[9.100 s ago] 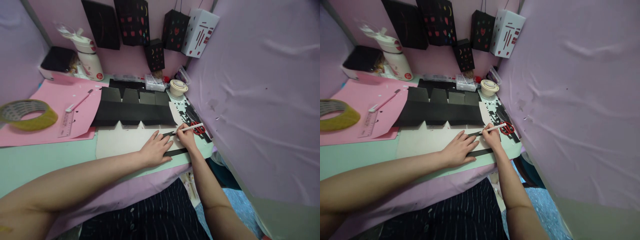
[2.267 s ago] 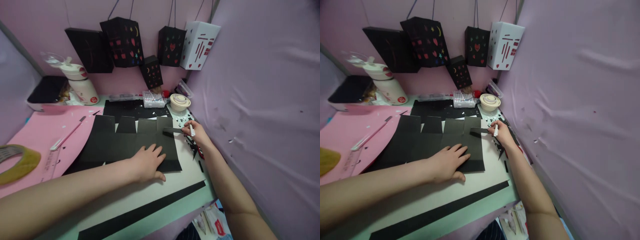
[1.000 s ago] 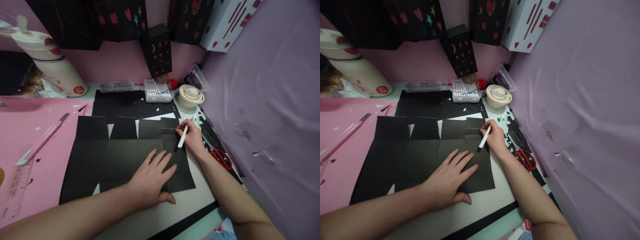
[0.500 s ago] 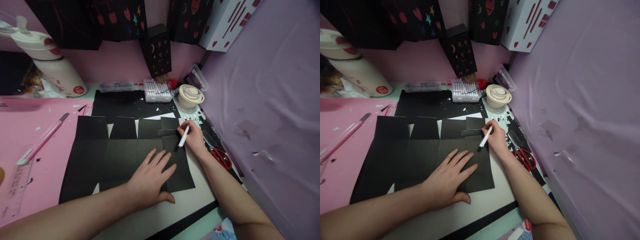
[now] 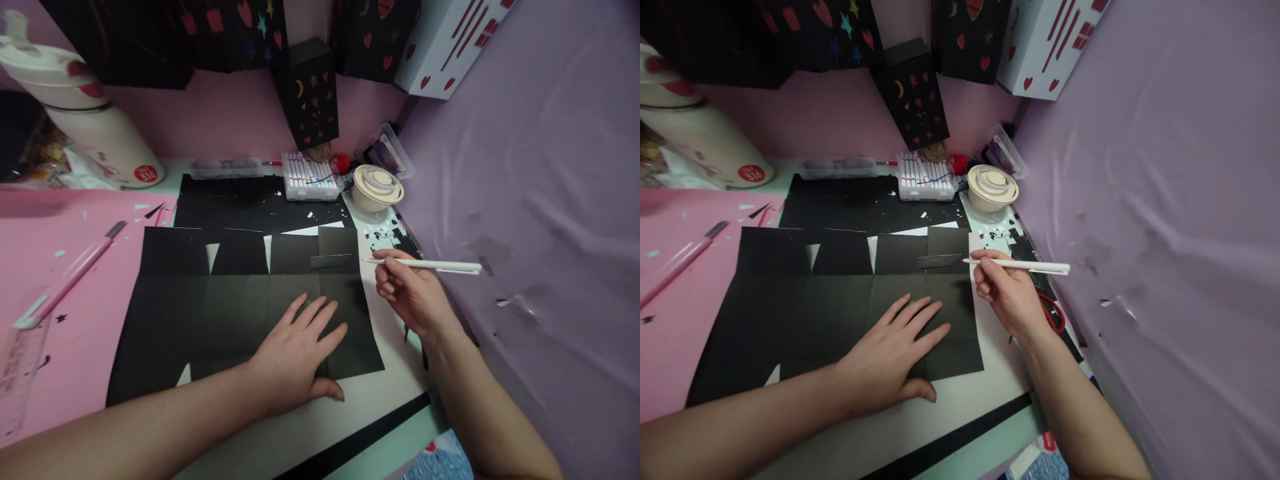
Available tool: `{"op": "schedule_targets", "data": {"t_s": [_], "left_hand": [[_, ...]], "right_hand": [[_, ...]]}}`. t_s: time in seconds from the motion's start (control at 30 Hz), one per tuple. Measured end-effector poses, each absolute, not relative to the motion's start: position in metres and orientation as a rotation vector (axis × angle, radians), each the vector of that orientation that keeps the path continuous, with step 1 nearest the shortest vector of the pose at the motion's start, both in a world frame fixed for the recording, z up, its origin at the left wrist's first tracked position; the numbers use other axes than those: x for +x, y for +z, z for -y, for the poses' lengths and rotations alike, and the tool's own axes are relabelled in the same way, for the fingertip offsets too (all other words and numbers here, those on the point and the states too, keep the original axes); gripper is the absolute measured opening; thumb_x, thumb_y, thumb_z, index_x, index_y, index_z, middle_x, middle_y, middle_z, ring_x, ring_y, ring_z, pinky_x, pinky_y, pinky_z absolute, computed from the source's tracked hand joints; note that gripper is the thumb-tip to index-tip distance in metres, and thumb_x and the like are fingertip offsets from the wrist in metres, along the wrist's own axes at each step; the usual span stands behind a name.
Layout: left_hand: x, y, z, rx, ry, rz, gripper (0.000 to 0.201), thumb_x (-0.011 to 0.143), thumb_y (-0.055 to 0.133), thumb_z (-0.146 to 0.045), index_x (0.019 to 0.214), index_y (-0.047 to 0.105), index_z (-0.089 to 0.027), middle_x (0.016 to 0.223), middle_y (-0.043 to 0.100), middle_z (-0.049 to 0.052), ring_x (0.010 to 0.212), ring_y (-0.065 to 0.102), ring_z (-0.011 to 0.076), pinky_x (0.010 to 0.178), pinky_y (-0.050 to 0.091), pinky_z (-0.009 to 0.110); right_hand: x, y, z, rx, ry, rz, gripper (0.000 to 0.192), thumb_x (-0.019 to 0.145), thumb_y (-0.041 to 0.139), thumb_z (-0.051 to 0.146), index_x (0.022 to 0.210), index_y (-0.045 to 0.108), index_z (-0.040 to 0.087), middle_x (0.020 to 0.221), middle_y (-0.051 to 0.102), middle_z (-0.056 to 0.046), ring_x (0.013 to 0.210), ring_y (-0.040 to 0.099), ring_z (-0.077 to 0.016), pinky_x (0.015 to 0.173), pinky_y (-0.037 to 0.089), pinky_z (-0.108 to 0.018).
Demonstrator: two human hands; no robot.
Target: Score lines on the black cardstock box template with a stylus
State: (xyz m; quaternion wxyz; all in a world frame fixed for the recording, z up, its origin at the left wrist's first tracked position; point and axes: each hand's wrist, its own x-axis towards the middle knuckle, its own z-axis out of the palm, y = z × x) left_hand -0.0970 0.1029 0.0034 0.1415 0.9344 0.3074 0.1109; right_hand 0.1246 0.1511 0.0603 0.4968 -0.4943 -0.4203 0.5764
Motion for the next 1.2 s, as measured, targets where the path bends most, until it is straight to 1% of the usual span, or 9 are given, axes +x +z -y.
{"op": "schedule_targets", "data": {"t_s": [0.07,0.13,0.23,0.33,0.53,0.63,0.87,1.1,1.2], "left_hand": [[-0.097,0.004,-0.103,2.695,0.321,-0.886,0.084,0.078,0.045,-0.080,0.138,0.047,-0.022,0.149,0.039,0.016,0.139,0.031,0.0359,0.115,0.014,0.054],[-0.097,0.004,-0.103,2.694,0.317,-0.883,0.084,0.078,0.045,-0.080,0.138,0.047,-0.022,0.148,0.039,0.016,0.139,0.031,0.0363,0.115,0.014,0.055],[-0.098,0.004,-0.103,2.687,0.312,-0.879,0.084,0.078,0.045,-0.080,0.138,0.047,-0.021,0.148,0.039,0.017,0.139,0.031,0.0368,0.115,0.014,0.055],[-0.099,0.003,-0.103,2.667,0.320,-0.873,0.085,0.078,0.042,-0.081,0.139,0.046,-0.022,0.149,0.038,0.017,0.140,0.030,0.0369,0.115,0.013,0.056],[-0.099,0.004,-0.103,2.640,0.357,-0.889,0.088,0.077,0.040,-0.083,0.140,0.046,-0.022,0.153,0.033,0.018,0.142,0.027,0.0353,0.116,0.011,0.054],[-0.099,0.004,-0.102,2.643,0.338,-0.887,0.088,0.078,0.037,-0.083,0.141,0.044,-0.022,0.154,0.029,0.019,0.143,0.025,0.0343,0.116,0.010,0.053],[-0.100,0.005,-0.103,2.620,0.331,-0.876,0.087,0.080,0.034,-0.082,0.142,0.043,-0.022,0.155,0.029,0.018,0.144,0.024,0.0334,0.117,0.010,0.052],[-0.098,0.007,-0.104,2.607,0.306,-0.889,0.089,0.075,0.045,-0.083,0.140,0.045,-0.023,0.156,0.027,0.017,0.145,0.016,0.0378,0.115,0.013,0.055],[-0.098,0.007,-0.104,2.605,0.305,-0.891,0.089,0.075,0.046,-0.083,0.140,0.046,-0.023,0.155,0.029,0.016,0.145,0.016,0.0379,0.115,0.014,0.055]], "right_hand": [[0.118,0.049,-0.151,-1.241,1.366,1.063,0.023,0.086,0.062,0.043,0.090,0.066,0.020,0.057,0.046,0.004,0.047,0.034,-0.0086,0.045,0.024,-0.024],[0.112,0.035,-0.153,-1.321,1.221,1.182,0.023,0.087,0.059,0.042,0.086,0.064,0.019,0.057,0.047,0.004,0.049,0.038,-0.0099,0.046,0.026,-0.025],[0.107,0.019,-0.154,-1.413,0.958,1.300,0.010,0.082,0.064,0.030,0.082,0.058,0.021,0.062,0.051,0.004,0.057,0.047,-0.0120,0.053,0.035,-0.026],[0.107,0.010,-0.153,-1.415,0.851,1.325,0.015,0.079,0.063,0.022,0.073,0.050,0.022,0.067,0.052,0.004,0.062,0.049,-0.0131,0.060,0.039,-0.027],[0.109,0.004,-0.152,-1.389,0.800,1.405,0.023,0.083,0.061,0.021,0.067,0.044,0.023,0.064,0.049,0.004,0.062,0.047,-0.0137,0.064,0.039,-0.029],[0.109,0.002,-0.152,-1.385,0.793,1.443,0.023,0.085,0.059,0.020,0.067,0.044,0.023,0.065,0.049,0.004,0.063,0.048,-0.0139,0.063,0.038,-0.029],[0.110,-0.001,-0.151,-1.393,0.822,1.497,0.021,0.087,0.058,0.020,0.069,0.047,0.022,0.066,0.052,0.003,0.064,0.049,-0.0138,0.063,0.039,-0.029],[0.108,0.003,-0.151,-1.248,0.834,1.404,0.022,0.087,0.057,0.018,0.070,0.044,0.023,0.064,0.049,0.004,0.060,0.046,-0.0132,0.060,0.037,-0.029],[0.108,0.003,-0.152,-1.295,0.850,1.435,0.024,0.086,0.057,0.019,0.068,0.043,0.023,0.064,0.049,0.004,0.061,0.047,-0.0133,0.061,0.038,-0.029]]}}
